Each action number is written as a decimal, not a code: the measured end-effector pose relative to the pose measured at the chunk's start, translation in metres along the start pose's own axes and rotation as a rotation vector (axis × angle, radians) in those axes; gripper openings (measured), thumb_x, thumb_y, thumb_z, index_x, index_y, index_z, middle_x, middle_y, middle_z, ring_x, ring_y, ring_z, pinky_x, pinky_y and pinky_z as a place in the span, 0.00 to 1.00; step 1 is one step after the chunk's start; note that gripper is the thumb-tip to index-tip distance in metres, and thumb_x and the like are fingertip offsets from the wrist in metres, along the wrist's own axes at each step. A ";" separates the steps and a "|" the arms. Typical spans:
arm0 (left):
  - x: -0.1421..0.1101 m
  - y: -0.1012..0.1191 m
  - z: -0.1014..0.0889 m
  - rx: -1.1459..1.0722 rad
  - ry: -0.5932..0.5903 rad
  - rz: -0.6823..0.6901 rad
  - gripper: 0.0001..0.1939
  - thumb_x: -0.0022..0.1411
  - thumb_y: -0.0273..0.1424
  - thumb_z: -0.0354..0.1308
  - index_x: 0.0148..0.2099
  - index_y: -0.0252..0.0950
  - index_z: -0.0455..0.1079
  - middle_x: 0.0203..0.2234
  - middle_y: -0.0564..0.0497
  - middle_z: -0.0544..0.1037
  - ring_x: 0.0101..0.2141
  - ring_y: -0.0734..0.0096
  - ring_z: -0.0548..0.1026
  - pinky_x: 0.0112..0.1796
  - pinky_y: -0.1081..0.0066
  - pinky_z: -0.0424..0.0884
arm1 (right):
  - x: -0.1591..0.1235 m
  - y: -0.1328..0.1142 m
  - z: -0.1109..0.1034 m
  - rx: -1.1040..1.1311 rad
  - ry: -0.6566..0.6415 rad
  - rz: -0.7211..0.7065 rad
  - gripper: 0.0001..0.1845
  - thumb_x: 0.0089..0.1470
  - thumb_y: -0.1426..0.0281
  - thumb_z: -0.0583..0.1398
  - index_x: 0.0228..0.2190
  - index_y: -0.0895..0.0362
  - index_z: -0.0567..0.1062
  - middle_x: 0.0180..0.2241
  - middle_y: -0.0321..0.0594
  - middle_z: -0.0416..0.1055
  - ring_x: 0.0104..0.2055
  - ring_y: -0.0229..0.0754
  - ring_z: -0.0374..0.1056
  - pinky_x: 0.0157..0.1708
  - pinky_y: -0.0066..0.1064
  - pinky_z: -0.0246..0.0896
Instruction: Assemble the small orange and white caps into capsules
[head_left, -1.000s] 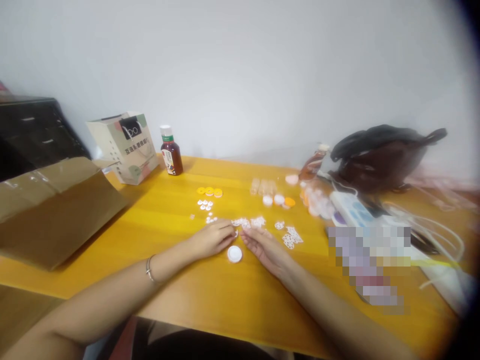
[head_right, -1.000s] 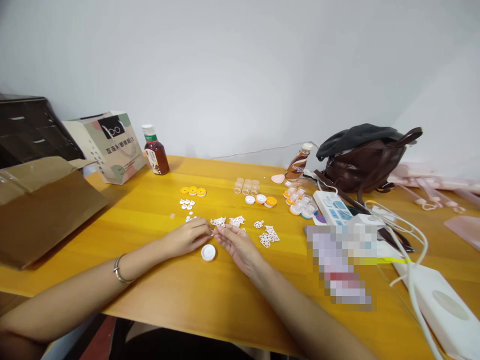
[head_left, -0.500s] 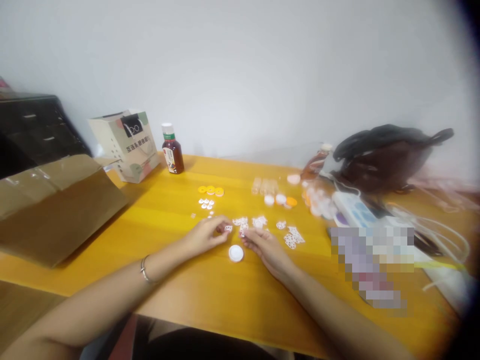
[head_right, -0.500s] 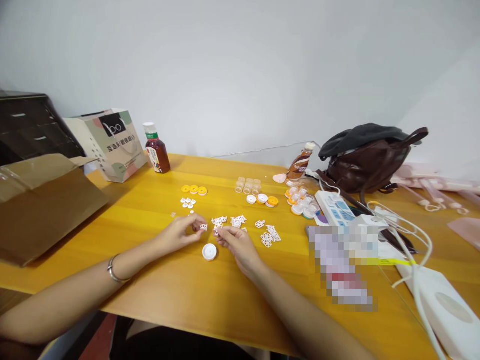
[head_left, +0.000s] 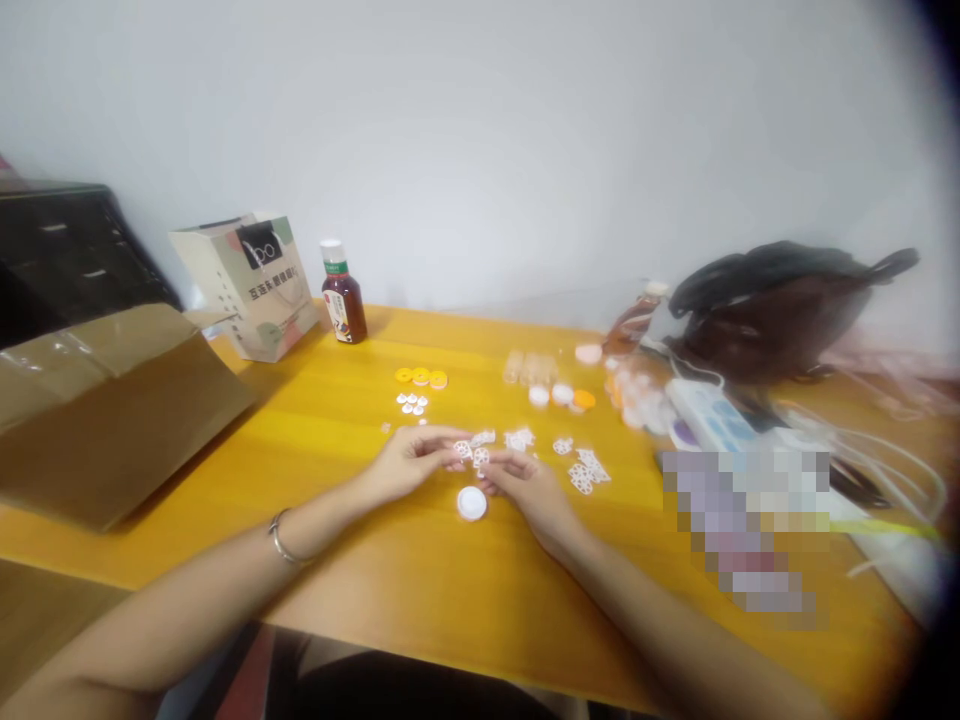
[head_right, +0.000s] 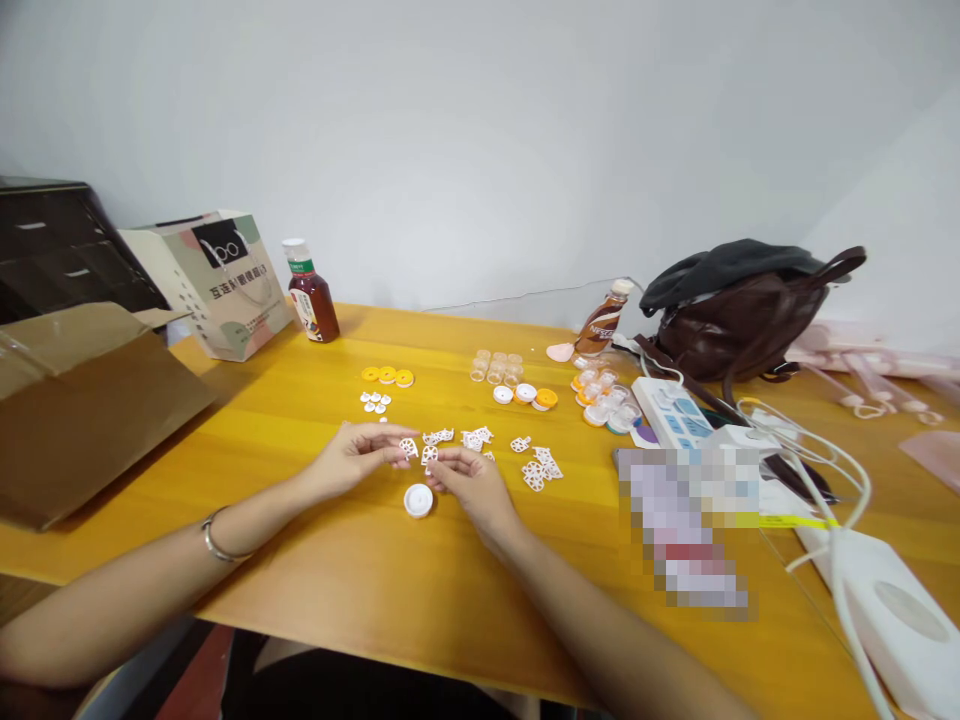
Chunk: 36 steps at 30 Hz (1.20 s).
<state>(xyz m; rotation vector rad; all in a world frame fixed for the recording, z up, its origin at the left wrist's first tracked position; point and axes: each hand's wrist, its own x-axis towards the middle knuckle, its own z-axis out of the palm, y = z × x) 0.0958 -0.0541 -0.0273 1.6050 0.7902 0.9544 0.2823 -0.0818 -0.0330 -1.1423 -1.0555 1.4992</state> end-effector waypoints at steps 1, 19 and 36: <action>0.000 0.000 0.001 -0.012 -0.004 -0.005 0.15 0.55 0.29 0.57 0.46 0.32 0.68 0.30 0.48 0.77 0.30 0.74 0.75 0.38 0.68 0.72 | 0.000 0.000 0.000 -0.016 -0.010 -0.005 0.11 0.36 0.67 0.66 0.25 0.59 0.74 0.20 0.35 0.73 0.23 0.33 0.68 0.28 0.26 0.62; 0.012 -0.002 -0.008 0.376 -0.098 0.293 0.10 0.56 0.31 0.57 0.41 0.37 0.72 0.33 0.49 0.70 0.36 0.71 0.69 0.39 0.70 0.66 | 0.000 0.000 0.002 0.012 -0.177 0.024 0.10 0.40 0.65 0.64 0.27 0.58 0.77 0.23 0.36 0.74 0.24 0.32 0.67 0.29 0.25 0.63; 0.014 0.002 -0.015 0.490 -0.280 0.264 0.13 0.60 0.31 0.52 0.46 0.37 0.70 0.34 0.48 0.75 0.34 0.73 0.71 0.38 0.73 0.66 | -0.001 -0.001 0.000 0.017 -0.181 0.042 0.08 0.40 0.66 0.64 0.24 0.58 0.77 0.21 0.35 0.73 0.24 0.32 0.67 0.29 0.24 0.62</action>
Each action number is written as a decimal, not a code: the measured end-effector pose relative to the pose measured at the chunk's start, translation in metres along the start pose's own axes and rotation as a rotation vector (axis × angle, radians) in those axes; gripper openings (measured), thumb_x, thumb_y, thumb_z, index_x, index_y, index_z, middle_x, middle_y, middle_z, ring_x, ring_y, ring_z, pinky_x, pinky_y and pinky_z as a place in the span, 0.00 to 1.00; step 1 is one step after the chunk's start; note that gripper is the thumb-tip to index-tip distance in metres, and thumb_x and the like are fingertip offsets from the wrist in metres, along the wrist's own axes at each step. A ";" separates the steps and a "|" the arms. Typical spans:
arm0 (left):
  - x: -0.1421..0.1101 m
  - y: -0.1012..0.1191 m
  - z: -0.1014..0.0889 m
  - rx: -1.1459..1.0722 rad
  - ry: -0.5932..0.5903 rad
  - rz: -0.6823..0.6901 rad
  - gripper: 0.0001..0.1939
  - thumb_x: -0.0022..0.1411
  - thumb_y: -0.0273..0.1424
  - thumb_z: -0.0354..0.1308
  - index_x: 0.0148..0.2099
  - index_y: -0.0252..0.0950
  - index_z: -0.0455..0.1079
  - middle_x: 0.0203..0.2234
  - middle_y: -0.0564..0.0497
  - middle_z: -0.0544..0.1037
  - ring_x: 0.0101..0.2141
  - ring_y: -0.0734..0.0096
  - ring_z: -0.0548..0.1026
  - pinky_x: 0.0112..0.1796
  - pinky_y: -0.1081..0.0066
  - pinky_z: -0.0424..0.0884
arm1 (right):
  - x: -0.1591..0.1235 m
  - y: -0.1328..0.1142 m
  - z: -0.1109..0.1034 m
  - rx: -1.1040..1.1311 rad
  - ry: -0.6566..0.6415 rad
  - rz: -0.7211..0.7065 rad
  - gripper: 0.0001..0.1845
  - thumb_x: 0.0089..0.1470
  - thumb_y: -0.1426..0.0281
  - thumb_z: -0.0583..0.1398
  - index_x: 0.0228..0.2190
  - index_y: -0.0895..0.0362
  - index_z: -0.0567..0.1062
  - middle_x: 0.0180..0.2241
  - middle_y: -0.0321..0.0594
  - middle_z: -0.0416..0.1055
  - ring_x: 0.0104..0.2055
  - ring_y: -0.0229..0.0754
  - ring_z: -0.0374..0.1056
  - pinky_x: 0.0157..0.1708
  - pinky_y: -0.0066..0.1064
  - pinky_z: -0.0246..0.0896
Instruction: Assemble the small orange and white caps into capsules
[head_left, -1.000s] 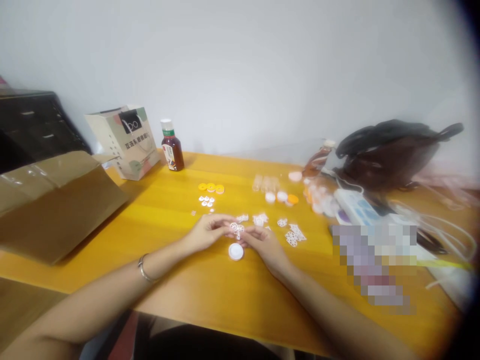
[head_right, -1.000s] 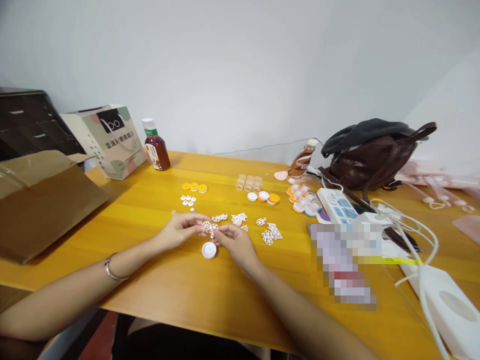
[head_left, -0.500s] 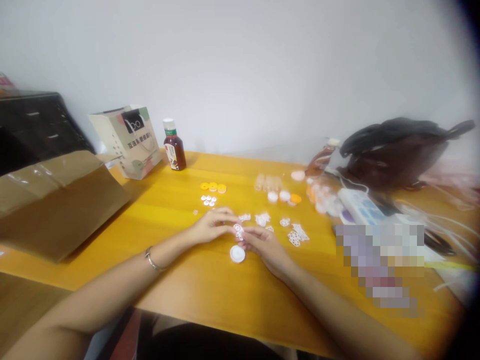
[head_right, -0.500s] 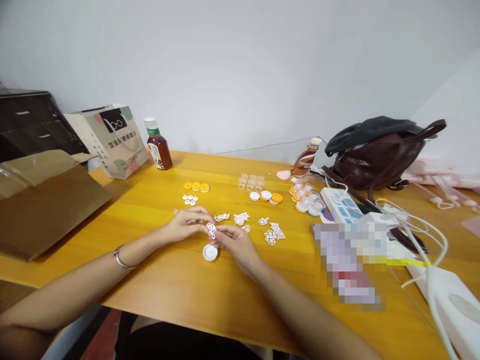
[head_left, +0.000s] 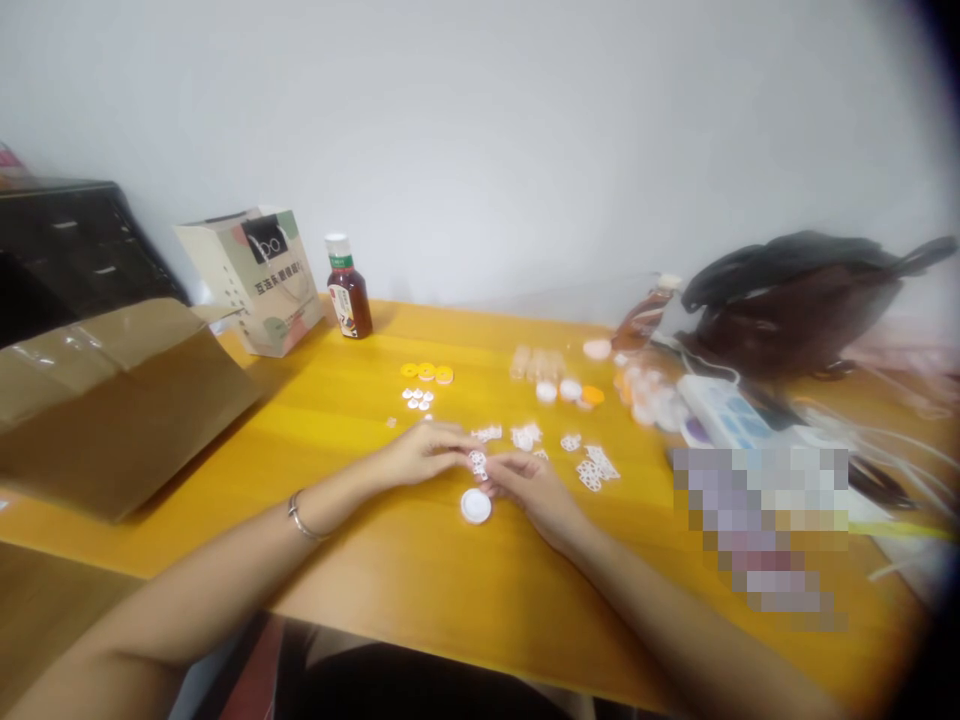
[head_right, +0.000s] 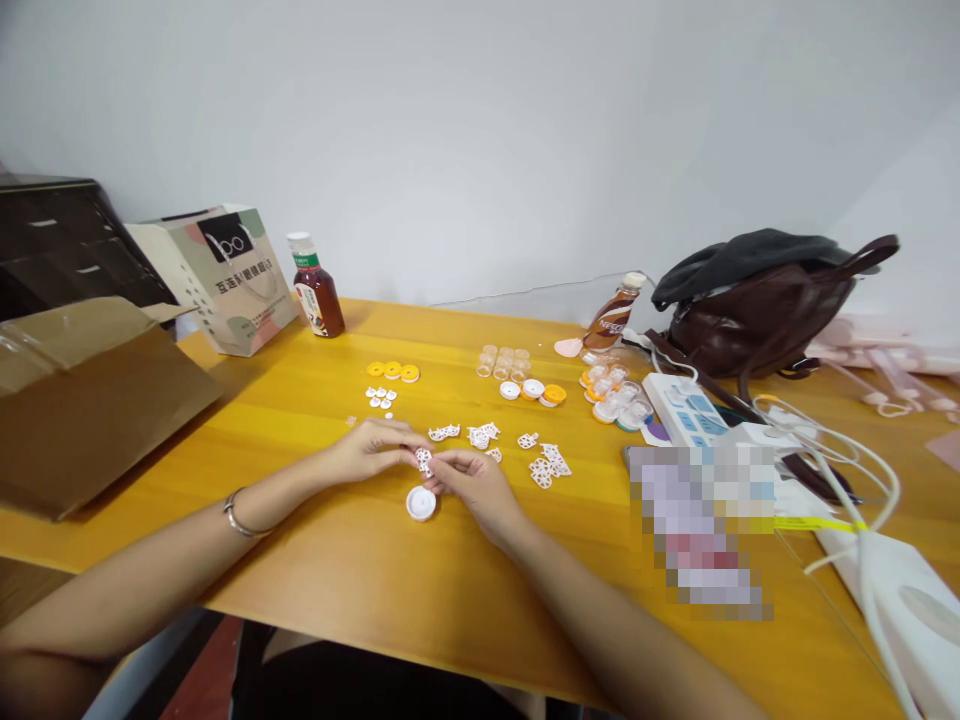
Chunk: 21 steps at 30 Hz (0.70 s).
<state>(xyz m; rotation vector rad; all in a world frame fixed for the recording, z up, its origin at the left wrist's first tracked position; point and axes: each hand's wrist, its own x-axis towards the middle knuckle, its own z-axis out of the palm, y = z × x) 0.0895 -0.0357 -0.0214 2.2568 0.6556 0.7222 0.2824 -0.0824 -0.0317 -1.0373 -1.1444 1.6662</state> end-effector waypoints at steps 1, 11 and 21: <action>0.000 0.000 0.001 0.003 0.004 0.004 0.13 0.60 0.31 0.52 0.47 0.37 0.70 0.34 0.48 0.75 0.34 0.73 0.72 0.38 0.73 0.66 | 0.000 0.000 0.000 -0.020 0.010 -0.009 0.08 0.40 0.66 0.65 0.24 0.58 0.77 0.21 0.35 0.73 0.23 0.32 0.67 0.29 0.25 0.62; 0.000 -0.001 0.015 -0.283 0.191 -0.187 0.13 0.55 0.32 0.57 0.43 0.32 0.71 0.37 0.45 0.76 0.38 0.69 0.73 0.42 0.70 0.67 | 0.000 -0.003 0.001 -0.133 0.101 -0.089 0.10 0.40 0.63 0.64 0.24 0.57 0.76 0.20 0.34 0.73 0.23 0.34 0.67 0.30 0.27 0.63; 0.002 0.005 0.020 -0.462 0.201 -0.334 0.13 0.52 0.35 0.59 0.35 0.30 0.70 0.29 0.47 0.76 0.31 0.71 0.73 0.36 0.71 0.68 | -0.001 -0.003 0.003 -0.164 0.114 -0.106 0.11 0.40 0.62 0.64 0.24 0.57 0.77 0.21 0.34 0.73 0.24 0.35 0.68 0.32 0.30 0.63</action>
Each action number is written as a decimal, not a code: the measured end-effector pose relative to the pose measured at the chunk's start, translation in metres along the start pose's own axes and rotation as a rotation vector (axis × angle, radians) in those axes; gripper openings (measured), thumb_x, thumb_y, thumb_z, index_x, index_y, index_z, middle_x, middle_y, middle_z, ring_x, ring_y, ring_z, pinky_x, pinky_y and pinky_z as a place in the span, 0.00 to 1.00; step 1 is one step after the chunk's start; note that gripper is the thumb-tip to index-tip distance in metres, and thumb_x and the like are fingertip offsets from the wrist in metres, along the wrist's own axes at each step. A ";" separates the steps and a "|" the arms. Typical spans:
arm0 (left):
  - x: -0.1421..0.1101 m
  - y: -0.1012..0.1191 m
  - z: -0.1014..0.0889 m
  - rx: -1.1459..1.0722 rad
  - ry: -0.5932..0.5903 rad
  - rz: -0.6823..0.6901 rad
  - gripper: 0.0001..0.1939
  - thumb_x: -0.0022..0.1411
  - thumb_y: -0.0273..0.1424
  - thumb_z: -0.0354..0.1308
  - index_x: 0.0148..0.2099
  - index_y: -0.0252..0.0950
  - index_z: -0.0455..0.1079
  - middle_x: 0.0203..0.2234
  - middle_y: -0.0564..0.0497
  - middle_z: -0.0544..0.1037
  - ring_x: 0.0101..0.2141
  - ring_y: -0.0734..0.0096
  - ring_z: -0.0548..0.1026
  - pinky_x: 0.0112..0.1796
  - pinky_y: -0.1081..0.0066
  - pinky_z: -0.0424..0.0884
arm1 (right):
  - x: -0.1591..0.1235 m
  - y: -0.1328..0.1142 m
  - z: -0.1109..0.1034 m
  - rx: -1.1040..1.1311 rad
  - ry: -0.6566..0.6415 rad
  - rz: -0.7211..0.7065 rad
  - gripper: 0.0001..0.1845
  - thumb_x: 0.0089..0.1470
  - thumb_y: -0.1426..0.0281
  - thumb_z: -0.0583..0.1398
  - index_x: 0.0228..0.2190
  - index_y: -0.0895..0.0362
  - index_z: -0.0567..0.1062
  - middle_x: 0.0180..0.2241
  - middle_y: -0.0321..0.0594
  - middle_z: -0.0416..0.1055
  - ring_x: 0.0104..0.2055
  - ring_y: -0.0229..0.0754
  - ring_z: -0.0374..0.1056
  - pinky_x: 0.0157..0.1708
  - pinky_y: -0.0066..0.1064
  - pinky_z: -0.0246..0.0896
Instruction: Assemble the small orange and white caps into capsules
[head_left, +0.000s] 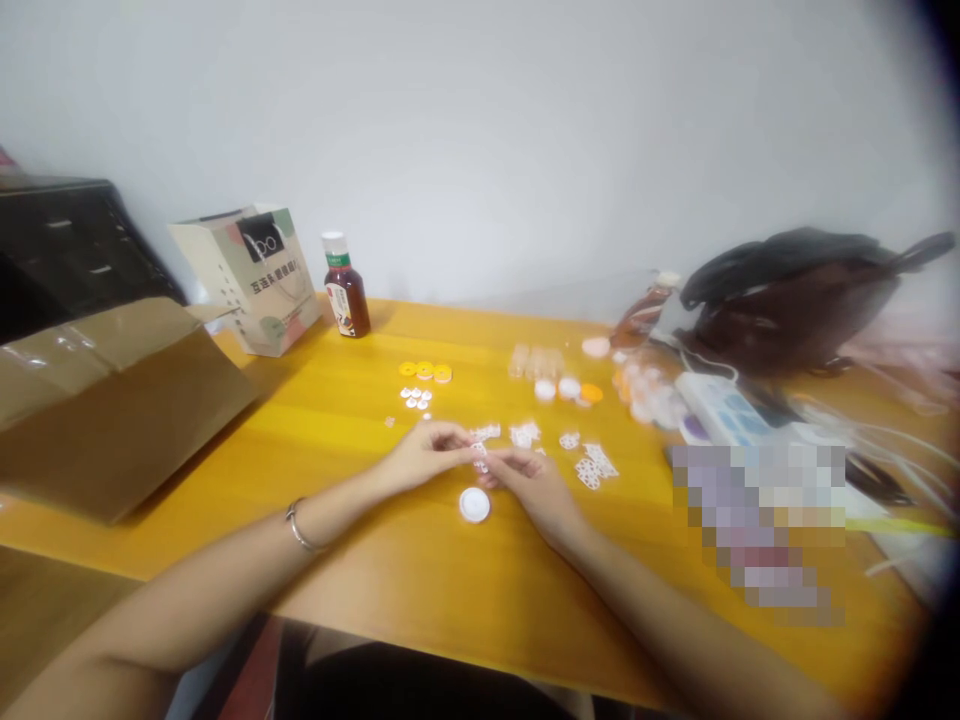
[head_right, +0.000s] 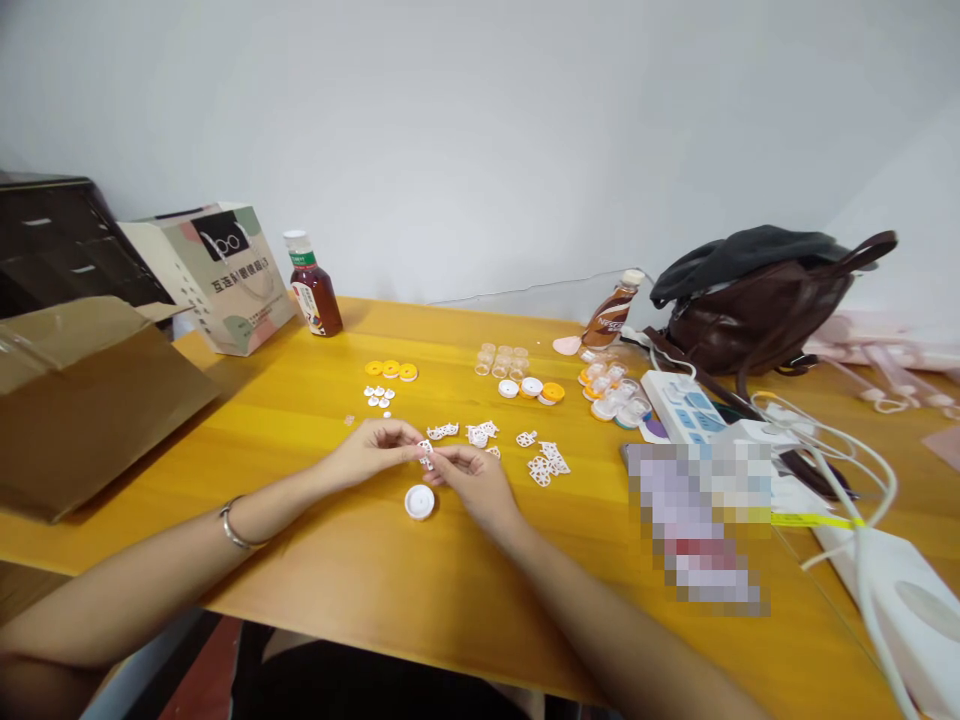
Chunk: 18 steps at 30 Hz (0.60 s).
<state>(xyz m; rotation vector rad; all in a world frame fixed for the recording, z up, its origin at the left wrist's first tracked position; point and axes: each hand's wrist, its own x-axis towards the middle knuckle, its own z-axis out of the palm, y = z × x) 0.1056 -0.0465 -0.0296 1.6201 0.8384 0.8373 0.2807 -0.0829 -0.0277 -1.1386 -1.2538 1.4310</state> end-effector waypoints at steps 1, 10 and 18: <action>0.000 0.000 0.001 -0.004 -0.001 -0.003 0.13 0.52 0.35 0.59 0.35 0.30 0.69 0.29 0.47 0.76 0.31 0.71 0.73 0.36 0.71 0.68 | 0.000 0.000 0.000 -0.004 -0.002 -0.002 0.11 0.40 0.61 0.64 0.25 0.57 0.77 0.21 0.35 0.73 0.25 0.35 0.68 0.32 0.30 0.63; -0.001 0.006 0.007 0.067 0.075 0.026 0.08 0.53 0.32 0.58 0.30 0.30 0.69 0.25 0.50 0.74 0.28 0.74 0.70 0.32 0.74 0.65 | -0.002 0.001 0.004 -0.001 0.031 -0.046 0.11 0.39 0.62 0.64 0.22 0.57 0.74 0.19 0.33 0.72 0.22 0.34 0.67 0.32 0.30 0.63; 0.001 0.004 -0.002 -0.036 0.005 0.174 0.07 0.54 0.30 0.58 0.35 0.32 0.70 0.31 0.49 0.73 0.34 0.72 0.70 0.39 0.71 0.65 | 0.000 0.002 -0.003 0.364 -0.185 0.132 0.10 0.44 0.64 0.63 0.30 0.57 0.72 0.27 0.37 0.75 0.29 0.33 0.70 0.35 0.26 0.63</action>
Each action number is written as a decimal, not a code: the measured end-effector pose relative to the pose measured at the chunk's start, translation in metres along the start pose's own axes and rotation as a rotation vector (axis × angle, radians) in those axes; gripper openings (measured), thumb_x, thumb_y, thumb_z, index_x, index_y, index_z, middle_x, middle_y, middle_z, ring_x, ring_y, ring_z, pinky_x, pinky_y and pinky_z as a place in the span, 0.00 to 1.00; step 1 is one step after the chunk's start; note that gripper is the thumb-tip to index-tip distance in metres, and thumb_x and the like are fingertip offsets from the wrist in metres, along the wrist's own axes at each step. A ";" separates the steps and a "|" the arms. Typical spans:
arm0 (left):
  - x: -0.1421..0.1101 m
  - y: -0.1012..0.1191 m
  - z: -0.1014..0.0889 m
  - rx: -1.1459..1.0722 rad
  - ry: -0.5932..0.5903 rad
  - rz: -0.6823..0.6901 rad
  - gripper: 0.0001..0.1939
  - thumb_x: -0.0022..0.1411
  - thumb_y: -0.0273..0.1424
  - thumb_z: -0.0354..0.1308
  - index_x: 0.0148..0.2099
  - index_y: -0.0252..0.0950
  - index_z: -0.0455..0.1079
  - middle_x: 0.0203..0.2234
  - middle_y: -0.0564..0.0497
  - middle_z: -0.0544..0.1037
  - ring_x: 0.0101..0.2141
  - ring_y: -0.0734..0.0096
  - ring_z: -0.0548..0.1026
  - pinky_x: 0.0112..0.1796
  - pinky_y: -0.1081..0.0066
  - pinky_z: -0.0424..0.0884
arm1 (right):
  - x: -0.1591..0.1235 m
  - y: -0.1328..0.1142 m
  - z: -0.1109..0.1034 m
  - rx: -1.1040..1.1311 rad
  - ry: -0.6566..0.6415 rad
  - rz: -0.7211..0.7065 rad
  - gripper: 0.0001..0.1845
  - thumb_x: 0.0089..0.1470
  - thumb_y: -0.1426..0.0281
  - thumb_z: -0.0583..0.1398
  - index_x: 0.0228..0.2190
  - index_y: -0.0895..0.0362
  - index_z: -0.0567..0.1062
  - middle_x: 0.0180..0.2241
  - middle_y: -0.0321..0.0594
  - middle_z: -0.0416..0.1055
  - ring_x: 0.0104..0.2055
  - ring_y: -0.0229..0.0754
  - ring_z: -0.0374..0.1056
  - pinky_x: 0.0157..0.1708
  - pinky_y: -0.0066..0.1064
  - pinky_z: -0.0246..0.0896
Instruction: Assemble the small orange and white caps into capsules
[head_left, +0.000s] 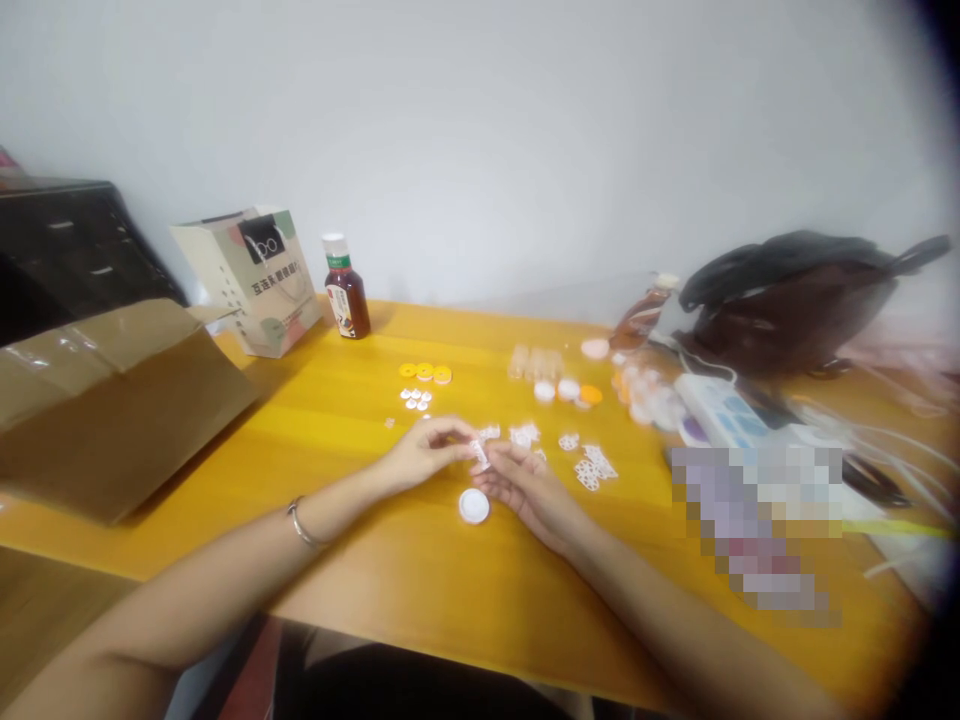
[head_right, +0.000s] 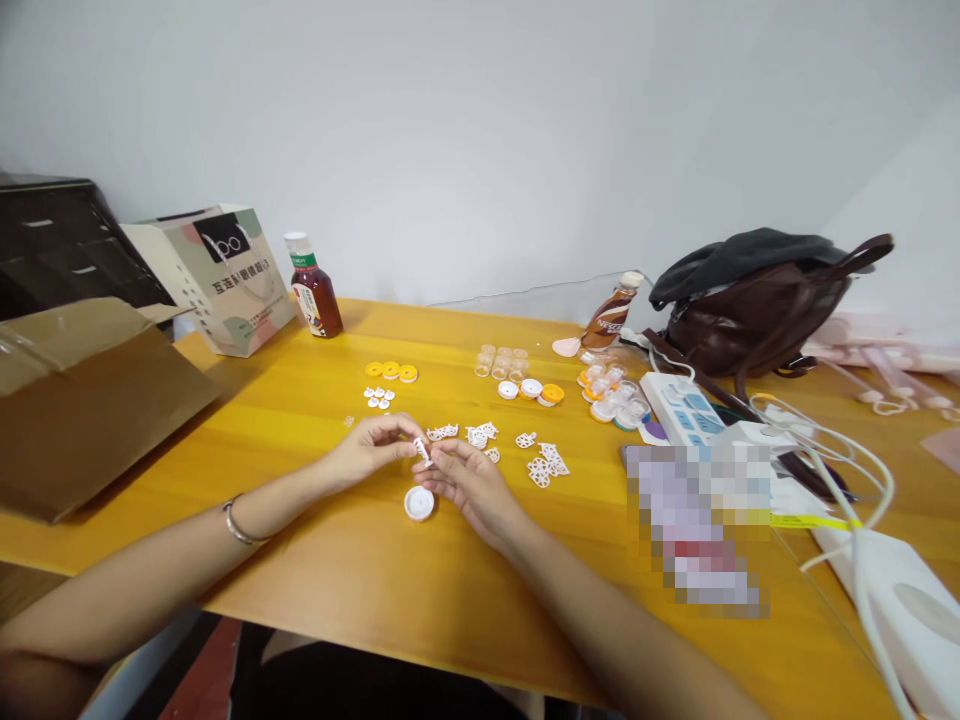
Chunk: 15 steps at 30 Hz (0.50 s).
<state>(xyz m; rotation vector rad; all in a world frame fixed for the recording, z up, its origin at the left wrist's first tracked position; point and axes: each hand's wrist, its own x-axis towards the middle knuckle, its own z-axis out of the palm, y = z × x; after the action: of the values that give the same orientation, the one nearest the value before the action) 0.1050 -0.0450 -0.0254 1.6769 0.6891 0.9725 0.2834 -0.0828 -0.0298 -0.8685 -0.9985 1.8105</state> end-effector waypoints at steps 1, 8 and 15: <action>0.000 0.000 0.000 0.004 -0.016 0.015 0.07 0.54 0.30 0.58 0.36 0.32 0.70 0.32 0.49 0.73 0.35 0.72 0.70 0.40 0.71 0.65 | 0.000 0.000 -0.001 0.020 -0.011 0.015 0.10 0.43 0.66 0.64 0.30 0.57 0.72 0.28 0.37 0.75 0.29 0.32 0.70 0.35 0.25 0.63; 0.002 -0.005 -0.009 0.374 0.070 0.073 0.13 0.59 0.31 0.52 0.46 0.36 0.69 0.37 0.46 0.72 0.38 0.70 0.70 0.39 0.69 0.66 | 0.004 -0.001 -0.007 0.149 0.189 -0.107 0.14 0.38 0.72 0.67 0.31 0.54 0.73 0.27 0.31 0.73 0.29 0.29 0.68 0.35 0.20 0.63; 0.004 -0.018 -0.010 0.929 -0.026 0.214 0.13 0.60 0.28 0.50 0.47 0.38 0.67 0.39 0.47 0.71 0.41 0.66 0.67 0.43 0.65 0.62 | 0.008 0.001 -0.010 0.139 0.317 -0.115 0.10 0.34 0.72 0.68 0.25 0.56 0.75 0.28 0.34 0.73 0.33 0.33 0.68 0.41 0.23 0.64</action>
<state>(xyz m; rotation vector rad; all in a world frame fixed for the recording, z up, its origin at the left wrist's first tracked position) 0.0990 -0.0317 -0.0407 2.6058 1.0522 0.8115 0.2885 -0.0726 -0.0365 -0.9558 -0.6976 1.5650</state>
